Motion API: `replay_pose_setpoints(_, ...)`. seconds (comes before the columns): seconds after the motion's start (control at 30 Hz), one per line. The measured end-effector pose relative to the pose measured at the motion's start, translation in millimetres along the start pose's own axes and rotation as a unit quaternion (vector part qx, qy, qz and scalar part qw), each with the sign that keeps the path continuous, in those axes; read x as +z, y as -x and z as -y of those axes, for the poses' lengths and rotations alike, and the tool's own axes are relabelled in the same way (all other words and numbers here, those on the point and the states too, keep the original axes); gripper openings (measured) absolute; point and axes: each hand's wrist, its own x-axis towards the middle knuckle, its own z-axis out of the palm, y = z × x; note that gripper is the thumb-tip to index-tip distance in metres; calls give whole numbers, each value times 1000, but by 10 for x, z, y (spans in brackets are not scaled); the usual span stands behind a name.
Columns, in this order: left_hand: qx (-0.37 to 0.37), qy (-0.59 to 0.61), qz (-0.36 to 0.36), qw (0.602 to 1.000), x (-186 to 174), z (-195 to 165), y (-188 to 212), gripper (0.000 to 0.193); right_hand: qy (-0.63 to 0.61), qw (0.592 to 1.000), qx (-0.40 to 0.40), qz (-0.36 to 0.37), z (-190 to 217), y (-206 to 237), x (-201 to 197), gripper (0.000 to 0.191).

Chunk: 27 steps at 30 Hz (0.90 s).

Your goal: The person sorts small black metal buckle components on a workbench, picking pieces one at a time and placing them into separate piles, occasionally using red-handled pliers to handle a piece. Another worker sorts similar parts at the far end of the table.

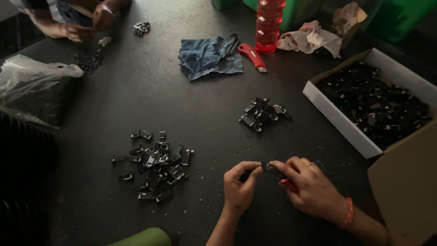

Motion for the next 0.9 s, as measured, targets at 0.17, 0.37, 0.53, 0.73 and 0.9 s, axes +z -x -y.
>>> replay_pose_setpoints(0.17,-13,-12,-3,1000,2,12,4,9,-38,999,38,4,-32,1,53,60)
replay_pose_setpoints(0.37,-60,-5,-12,998,23,-17,6,14,-47,990,115,70,-8,27,130,60)
replay_pose_setpoints(0.53,-138,76,-20,987,-3,-3,-41,20,130,988,65,-50,-286,-145,34,69)
replay_pose_setpoints(0.73,-153,149,19,977,1,186,-67,20,-59,986,-53,-148,-353,-304,68,41)
replay_pose_setpoints(0.9,-174,227,-21,958,-58,296,-117,17,-280,950,-129,-51,-153,-743,167,18)
